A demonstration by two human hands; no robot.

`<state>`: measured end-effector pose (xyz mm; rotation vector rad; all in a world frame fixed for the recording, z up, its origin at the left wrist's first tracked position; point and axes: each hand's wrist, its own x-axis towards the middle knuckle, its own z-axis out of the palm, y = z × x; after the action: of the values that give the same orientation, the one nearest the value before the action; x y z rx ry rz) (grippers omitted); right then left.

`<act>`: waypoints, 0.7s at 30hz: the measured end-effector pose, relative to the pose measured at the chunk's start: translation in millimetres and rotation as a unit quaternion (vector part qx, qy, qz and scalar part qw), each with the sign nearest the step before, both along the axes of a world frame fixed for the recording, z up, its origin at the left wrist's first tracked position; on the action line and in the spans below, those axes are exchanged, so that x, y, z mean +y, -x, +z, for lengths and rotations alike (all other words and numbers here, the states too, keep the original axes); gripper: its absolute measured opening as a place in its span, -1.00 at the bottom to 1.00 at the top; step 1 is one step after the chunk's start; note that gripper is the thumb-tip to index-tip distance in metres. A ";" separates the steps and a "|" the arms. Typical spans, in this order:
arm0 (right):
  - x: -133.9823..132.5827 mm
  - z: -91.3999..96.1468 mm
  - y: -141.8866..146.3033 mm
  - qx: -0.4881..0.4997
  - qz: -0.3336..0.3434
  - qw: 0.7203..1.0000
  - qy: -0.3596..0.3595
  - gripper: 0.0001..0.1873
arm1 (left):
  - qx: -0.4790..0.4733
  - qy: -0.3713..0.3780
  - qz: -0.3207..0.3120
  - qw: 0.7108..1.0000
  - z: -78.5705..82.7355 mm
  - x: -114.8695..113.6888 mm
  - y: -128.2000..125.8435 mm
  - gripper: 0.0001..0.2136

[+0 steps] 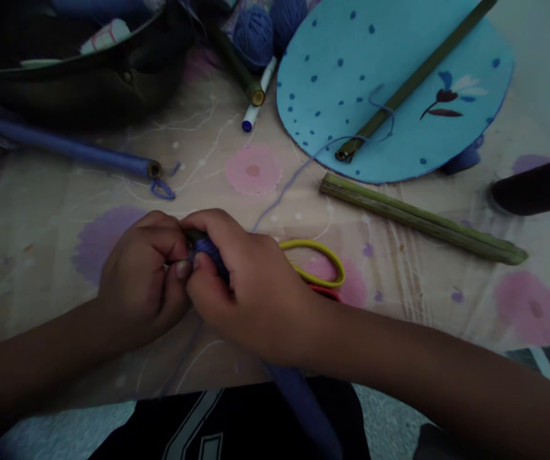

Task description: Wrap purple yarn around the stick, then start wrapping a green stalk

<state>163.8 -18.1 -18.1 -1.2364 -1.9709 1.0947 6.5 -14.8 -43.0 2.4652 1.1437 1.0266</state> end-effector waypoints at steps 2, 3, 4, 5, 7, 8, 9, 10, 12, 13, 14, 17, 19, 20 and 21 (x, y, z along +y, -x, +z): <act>-0.1 0.1 0.0 -0.009 -0.003 1.000 -0.019 -0.73 | -0.001 0.003 -0.001 1.000 0.0 -0.8 -1.0 -0.83; -0.2 -0.1 -0.2 -0.013 -0.008 1.000 -0.023 -0.73 | -0.001 0.006 -0.002 1.000 -0.2 -1.2 -1.5 -0.82; -0.3 -0.5 -0.4 -0.016 -0.014 0.999 -0.024 -0.73 | -0.001 0.008 -0.002 1.000 -0.4 -1.5 -2.1 -0.82; -0.3 -1.0 -0.7 -0.015 -0.017 0.999 -0.024 -0.73 | -0.001 0.009 -0.003 1.000 -0.6 -1.6 -2.6 -0.82; -0.1 -1.9 -1.5 -0.001 -0.018 1.000 -0.024 -0.73 | -0.004 0.006 -0.007 1.000 -1.0 -1.7 -3.3 -0.82; 0.2 -2.3 -2.0 0.010 -0.013 1.000 -0.021 -0.73 | -0.008 0.003 -0.009 1.000 -1.2 -1.6 -3.4 -0.82; 0.6 -2.5 -2.5 0.022 -0.005 1.000 -0.015 -0.73 | -0.011 -0.002 -0.011 1.000 -1.3 -1.4 -3.2 -0.82; 1.0 -2.7 -3.2 0.032 0.004 0.999 -0.005 -0.73 | -0.013 -0.006 -0.014 1.000 -1.4 -1.3 -2.8 -0.82; 1.6 -3.3 -4.9 0.048 0.018 0.998 0.021 -0.74 | -0.015 -0.011 -0.016 1.000 -1.5 -1.1 -1.1 -0.85; 1.9 -3.9 -5.8 0.056 0.022 0.998 0.034 -0.75 | -0.016 -0.011 -0.014 1.000 -1.4 -1.2 0.1 -0.87; 2.1 -4.6 -6.6 0.064 0.025 0.996 0.048 -0.75 | -0.018 -0.010 -0.011 1.000 -1.2 -1.2 1.3 -0.89; 2.8 -6.7 -8.1 0.102 0.039 0.990 0.089 -0.75 | -0.027 -0.019 -0.003 0.999 0.7 -1.6 4.9 -0.94; 3.5 -7.1 -8.0 0.129 0.056 0.983 0.118 -0.74 | -0.028 -0.032 -0.004 0.999 3.2 -1.9 6.6 -0.91; 3.8 -6.9 -7.8 0.142 0.063 0.979 0.135 -0.73 | -0.028 -0.038 -0.003 0.999 4.6 -2.0 7.2 -0.89; 3.9 -6.5 -7.4 0.156 0.068 0.974 0.152 -0.72 | -0.025 -0.040 -0.001 0.999 6.0 -2.2 7.7 -0.87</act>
<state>171.2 -14.1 -24.6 -1.0104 -1.7103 1.6023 -1.2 -17.0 -37.0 2.4856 1.1058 1.1493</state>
